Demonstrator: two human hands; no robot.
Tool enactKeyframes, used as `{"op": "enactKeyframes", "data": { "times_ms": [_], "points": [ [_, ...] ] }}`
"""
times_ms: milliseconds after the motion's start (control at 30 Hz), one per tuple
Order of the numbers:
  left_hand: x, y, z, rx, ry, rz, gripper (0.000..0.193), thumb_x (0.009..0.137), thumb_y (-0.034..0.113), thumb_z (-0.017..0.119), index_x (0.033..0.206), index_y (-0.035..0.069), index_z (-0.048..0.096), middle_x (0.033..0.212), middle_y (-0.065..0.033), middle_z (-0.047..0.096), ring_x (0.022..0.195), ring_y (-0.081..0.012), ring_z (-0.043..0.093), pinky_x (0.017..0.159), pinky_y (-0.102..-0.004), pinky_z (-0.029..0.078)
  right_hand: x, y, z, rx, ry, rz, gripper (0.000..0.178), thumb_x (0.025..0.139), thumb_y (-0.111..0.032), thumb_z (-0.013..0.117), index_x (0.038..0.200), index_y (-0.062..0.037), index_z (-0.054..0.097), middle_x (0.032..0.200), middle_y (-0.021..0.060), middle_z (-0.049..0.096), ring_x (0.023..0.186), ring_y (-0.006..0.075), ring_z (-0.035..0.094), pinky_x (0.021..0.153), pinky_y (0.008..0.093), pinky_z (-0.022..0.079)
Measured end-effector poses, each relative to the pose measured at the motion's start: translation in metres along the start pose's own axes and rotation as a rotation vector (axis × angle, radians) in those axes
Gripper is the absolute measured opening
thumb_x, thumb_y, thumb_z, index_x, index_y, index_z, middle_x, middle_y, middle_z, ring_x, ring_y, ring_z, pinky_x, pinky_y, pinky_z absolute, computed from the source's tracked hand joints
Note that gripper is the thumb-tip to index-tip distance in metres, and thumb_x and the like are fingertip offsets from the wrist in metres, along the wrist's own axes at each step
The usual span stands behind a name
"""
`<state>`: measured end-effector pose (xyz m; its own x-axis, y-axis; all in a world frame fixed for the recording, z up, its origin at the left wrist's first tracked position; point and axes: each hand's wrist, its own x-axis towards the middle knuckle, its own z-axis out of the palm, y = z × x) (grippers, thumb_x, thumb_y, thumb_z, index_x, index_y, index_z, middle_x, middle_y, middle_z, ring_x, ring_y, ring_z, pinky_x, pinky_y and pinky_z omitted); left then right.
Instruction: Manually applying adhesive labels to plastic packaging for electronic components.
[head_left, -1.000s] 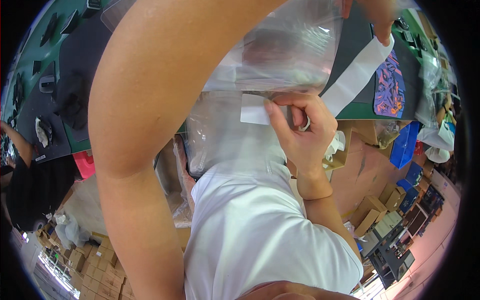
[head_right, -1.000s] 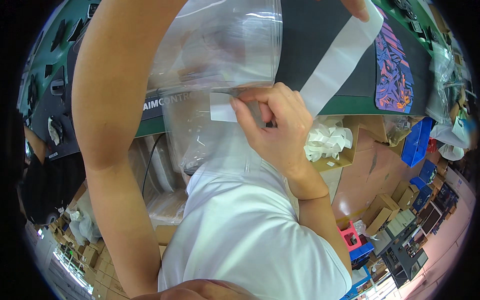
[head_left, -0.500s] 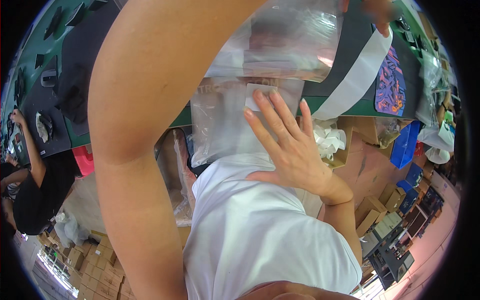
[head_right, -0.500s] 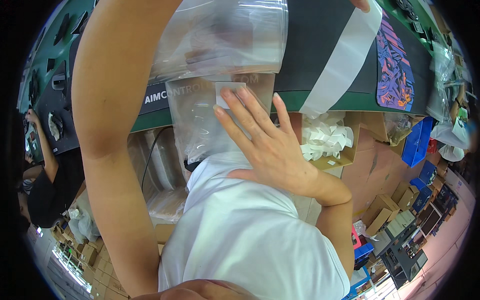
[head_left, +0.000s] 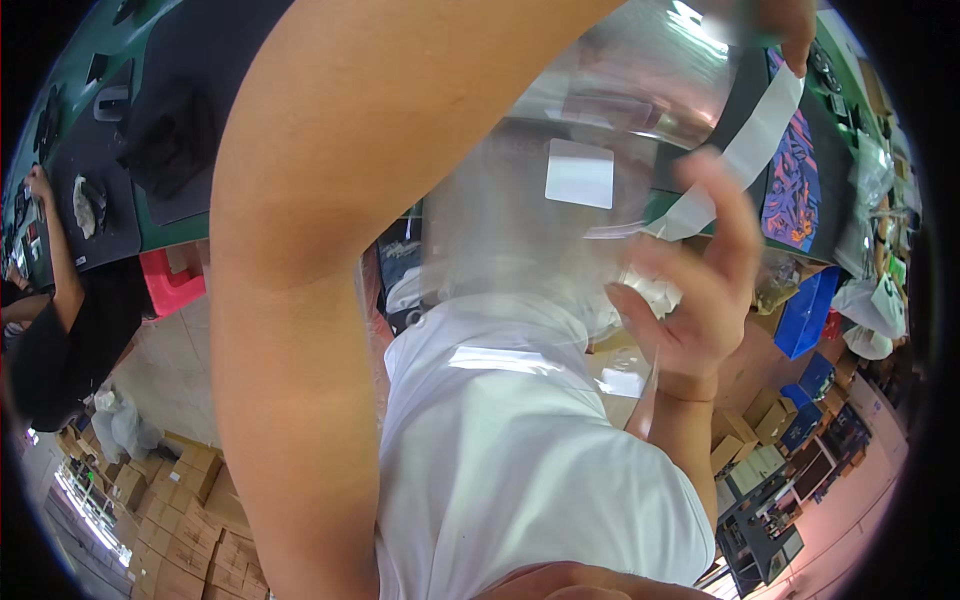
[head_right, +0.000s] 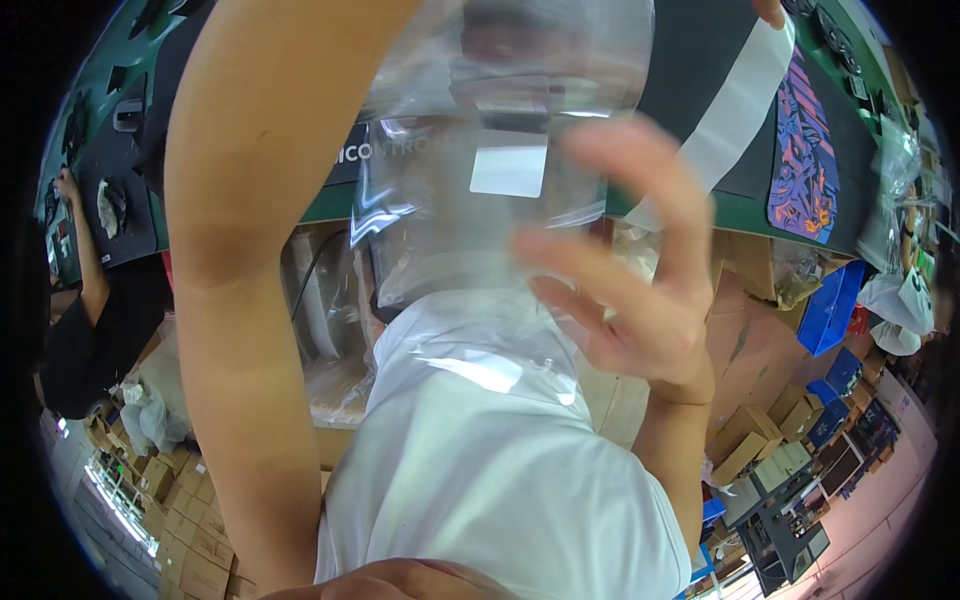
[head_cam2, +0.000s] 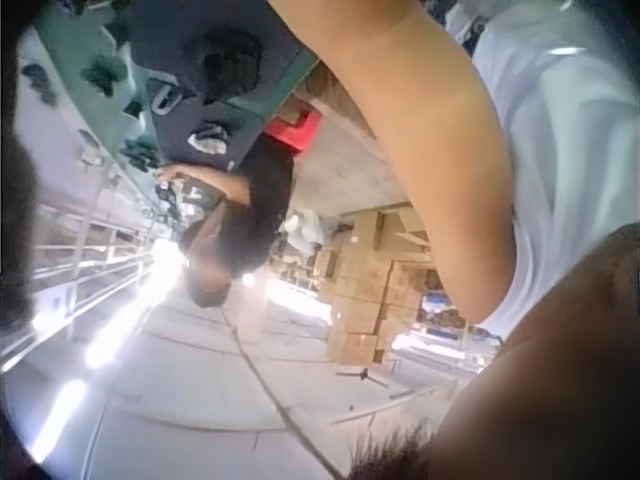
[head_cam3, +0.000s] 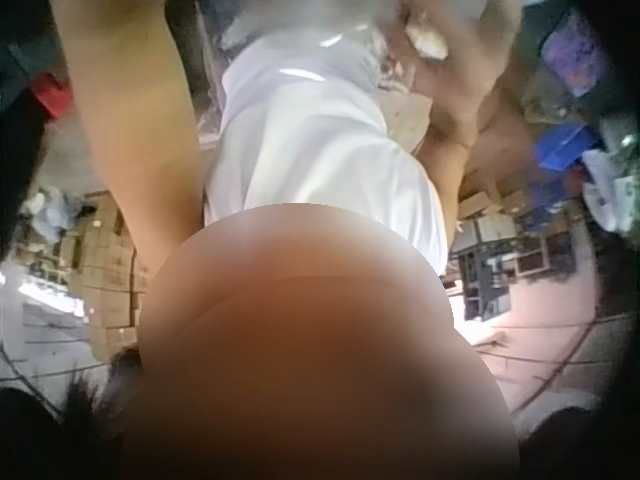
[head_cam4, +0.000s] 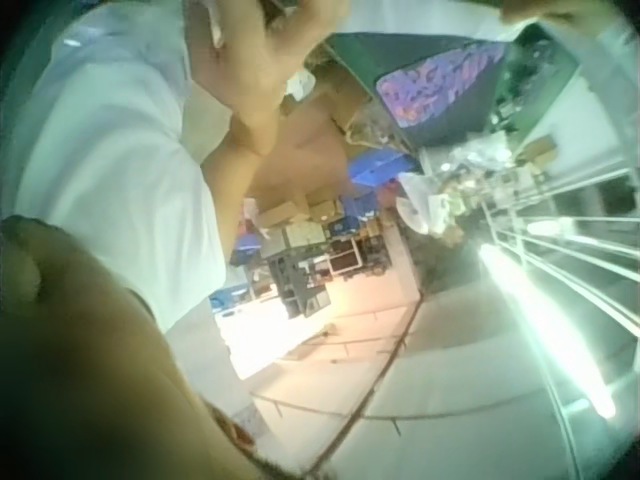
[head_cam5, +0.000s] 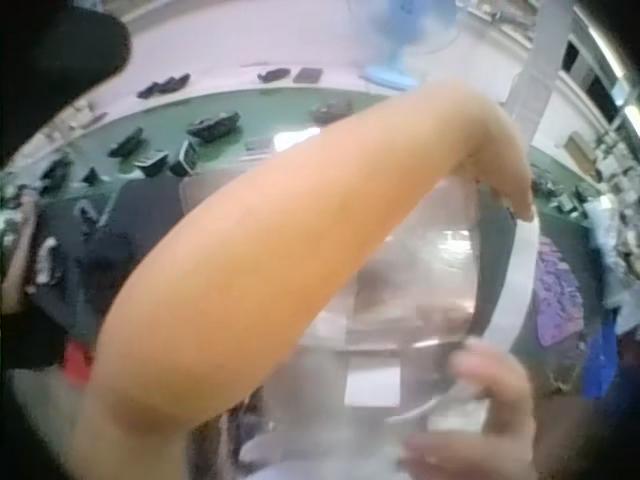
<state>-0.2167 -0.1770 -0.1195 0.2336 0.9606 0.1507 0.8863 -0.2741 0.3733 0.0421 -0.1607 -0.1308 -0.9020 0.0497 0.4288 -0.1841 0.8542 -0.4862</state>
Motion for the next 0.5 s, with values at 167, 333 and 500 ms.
{"op": "enactKeyframes", "data": {
  "times_ms": [167, 333, 500],
  "points": [
    [0.0, 0.004, -0.005, 0.034, 0.056, 0.025, 0.042, 0.089, 0.037, 0.067, 0.092, -0.004, 0.071, 0.091, -0.0161, 0.072, 0.082, -0.0293, 0.07, 0.074, -0.0389, 0.054, 0.021, 0.017, 0.042, -0.164, 0.262, 0.163, 0.12, 0.058, -0.038, 0.096, 0.153, -0.0074, 0.031, 0.157, 0.0204, 0.031, 0.127, 0.0353, 0.054, 0.109, 0.0434, 0.042],
    [-0.001, 0.014, -0.012, 0.097, 0.093, 0.062, 0.042, 0.089, 0.037, 0.067, 0.093, -0.004, 0.071, 0.092, -0.0164, 0.072, 0.083, -0.0296, 0.07, 0.075, -0.0392, 0.054, 0.034, 0.022, 0.053, 0.269, 0.53, 0.358, 0.129, 0.054, -0.018, 0.099, 0.156, -0.0039, 0.021, 0.145, 0.0171, 0.048, 0.119, 0.0272, 0.059, 0.101, 0.0364, 0.049],
    [-0.001, 0.028, -0.026, 0.173, 0.134, 0.12, 0.042, 0.09, 0.037, 0.066, 0.093, -0.004, 0.071, 0.092, -0.0166, 0.072, 0.083, -0.0299, 0.069, 0.075, -0.0394, 0.054, 0.048, 0.026, 0.046, 0.631, 0.533, 0.639, 0.091, 0.068, -0.016, 0.091, 0.143, 0.006, 0.044, 0.109, 0.0148, 0.072, 0.107, 0.0248, 0.068, 0.105, 0.0377, 0.044]
  ]
}}
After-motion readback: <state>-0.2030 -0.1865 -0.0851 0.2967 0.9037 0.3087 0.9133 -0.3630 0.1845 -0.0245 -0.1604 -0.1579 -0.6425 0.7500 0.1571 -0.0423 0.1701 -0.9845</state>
